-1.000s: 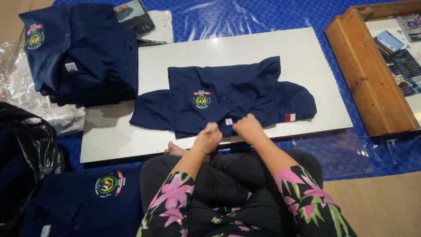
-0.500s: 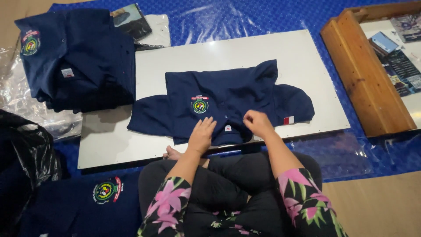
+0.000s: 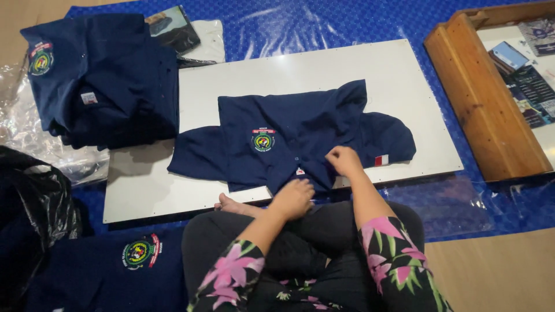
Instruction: The person folds a navy blue polo shirt on a white board, buttons the front placket, smooths the fabric, and folds the sleeves and body into a compact rectangle.
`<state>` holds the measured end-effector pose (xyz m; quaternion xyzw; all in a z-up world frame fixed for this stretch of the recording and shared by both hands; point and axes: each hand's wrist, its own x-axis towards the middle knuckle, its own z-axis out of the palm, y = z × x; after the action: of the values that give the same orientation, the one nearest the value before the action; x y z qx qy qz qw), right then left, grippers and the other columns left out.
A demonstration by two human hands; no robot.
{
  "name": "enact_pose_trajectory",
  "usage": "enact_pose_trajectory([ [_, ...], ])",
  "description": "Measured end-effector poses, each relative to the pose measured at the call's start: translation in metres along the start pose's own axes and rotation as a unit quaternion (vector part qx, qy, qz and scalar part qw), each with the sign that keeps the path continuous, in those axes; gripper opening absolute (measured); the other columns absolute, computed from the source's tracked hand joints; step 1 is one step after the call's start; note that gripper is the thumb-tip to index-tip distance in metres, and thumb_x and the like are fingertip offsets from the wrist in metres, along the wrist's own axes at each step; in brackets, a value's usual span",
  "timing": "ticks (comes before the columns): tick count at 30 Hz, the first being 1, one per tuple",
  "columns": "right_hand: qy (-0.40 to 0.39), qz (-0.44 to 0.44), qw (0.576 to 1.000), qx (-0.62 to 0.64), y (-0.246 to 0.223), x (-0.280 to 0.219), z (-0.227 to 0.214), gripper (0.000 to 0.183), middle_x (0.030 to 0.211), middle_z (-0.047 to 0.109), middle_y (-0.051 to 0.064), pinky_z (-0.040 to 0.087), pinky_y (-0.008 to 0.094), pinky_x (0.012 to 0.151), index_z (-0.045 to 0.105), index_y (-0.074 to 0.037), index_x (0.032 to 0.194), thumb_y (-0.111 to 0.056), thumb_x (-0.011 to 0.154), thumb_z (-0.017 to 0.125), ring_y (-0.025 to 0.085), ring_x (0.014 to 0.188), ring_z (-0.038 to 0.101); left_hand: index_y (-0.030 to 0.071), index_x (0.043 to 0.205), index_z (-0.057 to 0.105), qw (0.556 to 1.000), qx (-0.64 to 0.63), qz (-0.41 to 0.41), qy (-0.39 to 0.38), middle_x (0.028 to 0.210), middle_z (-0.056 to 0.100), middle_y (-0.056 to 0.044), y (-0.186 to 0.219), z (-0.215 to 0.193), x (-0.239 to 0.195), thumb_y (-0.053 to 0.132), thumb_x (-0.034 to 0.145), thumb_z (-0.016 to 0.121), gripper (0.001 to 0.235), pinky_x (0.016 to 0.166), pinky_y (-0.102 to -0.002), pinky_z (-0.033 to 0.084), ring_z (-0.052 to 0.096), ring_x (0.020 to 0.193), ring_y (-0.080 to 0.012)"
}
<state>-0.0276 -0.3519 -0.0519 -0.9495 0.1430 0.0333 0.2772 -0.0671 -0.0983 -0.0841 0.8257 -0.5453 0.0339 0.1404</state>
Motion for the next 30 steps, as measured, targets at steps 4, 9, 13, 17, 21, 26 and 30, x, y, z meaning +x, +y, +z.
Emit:
enact_pose_trajectory([
  [4,-0.085,0.022,0.996,-0.014,-0.034,-0.013,0.0,0.034,0.108,0.079,0.01,0.056,0.045,0.098,0.08,-0.016,0.104,-0.045,0.091,0.069,0.033,0.112,0.071,0.01,0.128,0.07,0.997,-0.042,-0.036,-0.047,0.133,0.069,-0.011,0.032,0.006,0.016,0.031,0.095,0.063,0.039,0.115,-0.049,0.034,0.054,0.138,-0.0298],
  [9,-0.115,-0.011,0.992,-0.056,-0.034,-0.006,0.016,0.019,0.097,0.079,0.005,0.058,0.043,0.089,0.077,-0.021,0.094,-0.039,0.086,0.076,0.031,0.106,0.073,0.024,0.135,0.065,0.988,-0.085,-0.083,-0.1,0.144,0.064,-0.001,0.038,-0.017,0.02,0.029,0.098,0.055,0.039,0.111,-0.046,0.033,0.049,0.143,-0.0239],
  [13,-0.122,-0.025,0.991,-0.045,-0.046,-0.011,0.008,0.018,0.102,0.077,0.011,0.057,0.046,0.089,0.073,-0.016,0.099,-0.033,0.092,0.069,0.033,0.106,0.072,0.028,0.133,0.064,0.988,-0.076,-0.082,-0.108,0.141,0.063,0.006,0.036,-0.025,0.02,0.032,0.1,0.051,0.036,0.101,-0.04,0.035,0.049,0.134,-0.0211],
  [17,-0.169,-0.04,0.978,-0.12,-0.064,-0.016,-0.001,0.037,0.126,0.067,0.008,0.056,0.048,0.099,0.068,-0.028,0.126,-0.032,0.09,0.076,0.033,0.121,0.066,0.031,0.135,0.063,0.984,-0.082,-0.091,-0.128,0.143,0.062,0.009,0.036,-0.036,0.021,0.034,0.099,0.05,0.037,0.1,-0.04,0.037,0.047,0.133,-0.0217],
  [21,-0.116,-0.085,0.981,-0.129,-0.073,-0.018,-0.01,0.023,0.121,0.066,0.008,0.056,0.047,0.098,0.072,-0.018,0.112,-0.027,0.091,0.075,0.033,0.119,0.066,0.032,0.136,0.063,0.98,-0.095,-0.1,-0.145,0.145,0.061,0.011,0.038,-0.041,0.022,0.03,0.1,0.047,0.039,0.1,-0.04,0.036,0.045,0.133,-0.0229],
  [26,-0.035,-0.085,0.976,-0.197,-0.054,-0.015,0.012,0.027,0.112,0.065,0.003,0.058,0.043,0.087,0.067,-0.023,0.103,-0.033,0.082,0.08,0.029,0.106,0.07,0.036,0.131,0.067,0.99,-0.046,-0.056,-0.118,0.138,0.066,0.015,0.034,-0.017,0.016,0.029,0.094,0.051,0.04,0.099,-0.042,0.035,0.048,0.13,-0.0232],
  [30,0.079,-0.201,0.947,-0.239,-0.053,-0.011,0.02,0.045,0.119,0.061,0.004,0.054,0.043,0.081,0.065,-0.024,0.114,-0.028,0.074,0.085,0.032,0.103,0.068,0.033,0.135,0.067,0.985,-0.022,-0.046,-0.164,0.127,0.074,0.011,0.031,-0.019,0.014,0.028,0.089,0.066,0.047,0.106,-0.043,0.032,0.052,0.137,-0.023],
])
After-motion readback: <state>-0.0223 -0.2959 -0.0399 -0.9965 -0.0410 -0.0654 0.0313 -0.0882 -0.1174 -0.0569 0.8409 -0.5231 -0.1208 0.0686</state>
